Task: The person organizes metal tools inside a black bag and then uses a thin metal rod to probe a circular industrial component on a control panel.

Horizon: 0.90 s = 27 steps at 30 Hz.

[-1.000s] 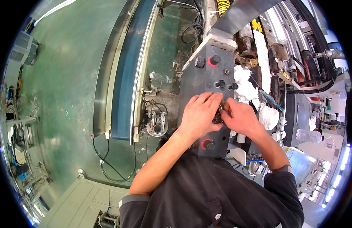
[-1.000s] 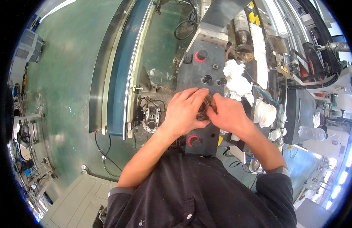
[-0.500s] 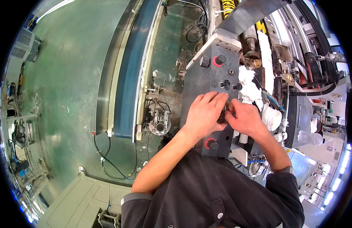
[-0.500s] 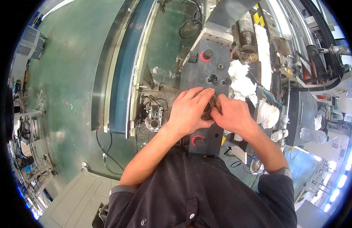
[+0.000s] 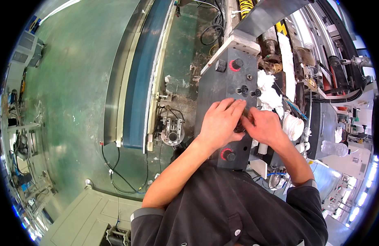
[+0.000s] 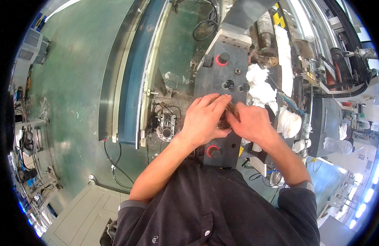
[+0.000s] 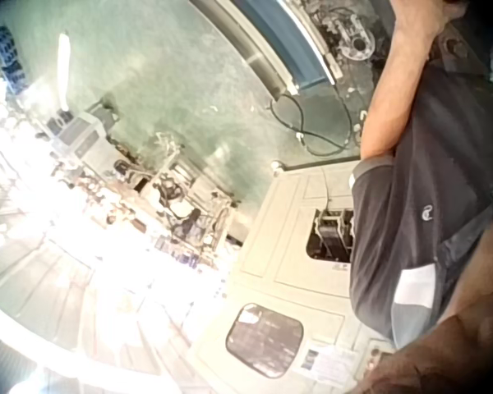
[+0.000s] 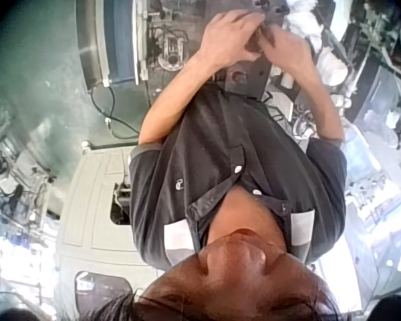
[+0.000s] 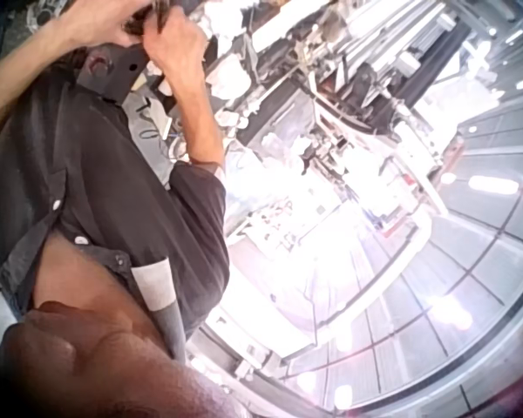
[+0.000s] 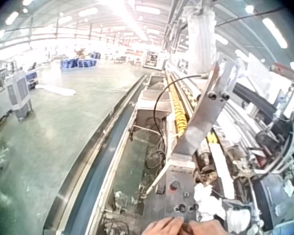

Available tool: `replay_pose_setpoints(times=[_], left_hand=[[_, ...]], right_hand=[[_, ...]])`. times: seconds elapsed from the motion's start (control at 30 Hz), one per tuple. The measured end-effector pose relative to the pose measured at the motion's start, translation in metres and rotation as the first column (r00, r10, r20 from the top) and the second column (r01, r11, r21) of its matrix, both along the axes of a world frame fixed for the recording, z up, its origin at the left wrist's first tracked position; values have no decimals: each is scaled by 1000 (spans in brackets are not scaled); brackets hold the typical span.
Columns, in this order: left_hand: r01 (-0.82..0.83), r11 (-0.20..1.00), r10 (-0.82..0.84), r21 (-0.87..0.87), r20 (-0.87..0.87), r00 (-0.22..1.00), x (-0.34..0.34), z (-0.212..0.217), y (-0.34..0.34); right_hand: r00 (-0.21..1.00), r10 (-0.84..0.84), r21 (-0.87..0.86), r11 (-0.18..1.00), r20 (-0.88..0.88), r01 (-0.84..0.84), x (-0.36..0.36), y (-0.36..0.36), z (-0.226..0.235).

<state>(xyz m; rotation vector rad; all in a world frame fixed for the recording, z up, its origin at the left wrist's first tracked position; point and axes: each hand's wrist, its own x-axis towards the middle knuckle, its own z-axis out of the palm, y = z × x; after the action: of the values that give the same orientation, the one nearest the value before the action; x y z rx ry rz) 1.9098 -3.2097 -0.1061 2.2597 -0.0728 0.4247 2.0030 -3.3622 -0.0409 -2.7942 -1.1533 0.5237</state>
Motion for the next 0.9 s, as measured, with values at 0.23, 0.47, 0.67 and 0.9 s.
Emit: replay_pose_setpoints(times=[0.23,0.47,0.67,0.9], left_hand=[[11,997,-11,-78,8,1000,0,1,-2],[-8,998,10,-56,29,1000,-2,-5,-4],[4,1000,-4,-25,-14,1000,0,1,-2],[9,1000,-9,9,-2,1000,0,1,-1]], right_hand=[[1000,-21,25,999,-11,22,-1,-4,-4],[999,-8,6,1000,46,8,0,-2,-4],[996,58,50,997,71,-62,5,-3,-4],[994,97,6,995,42,-97,9,0,0]])
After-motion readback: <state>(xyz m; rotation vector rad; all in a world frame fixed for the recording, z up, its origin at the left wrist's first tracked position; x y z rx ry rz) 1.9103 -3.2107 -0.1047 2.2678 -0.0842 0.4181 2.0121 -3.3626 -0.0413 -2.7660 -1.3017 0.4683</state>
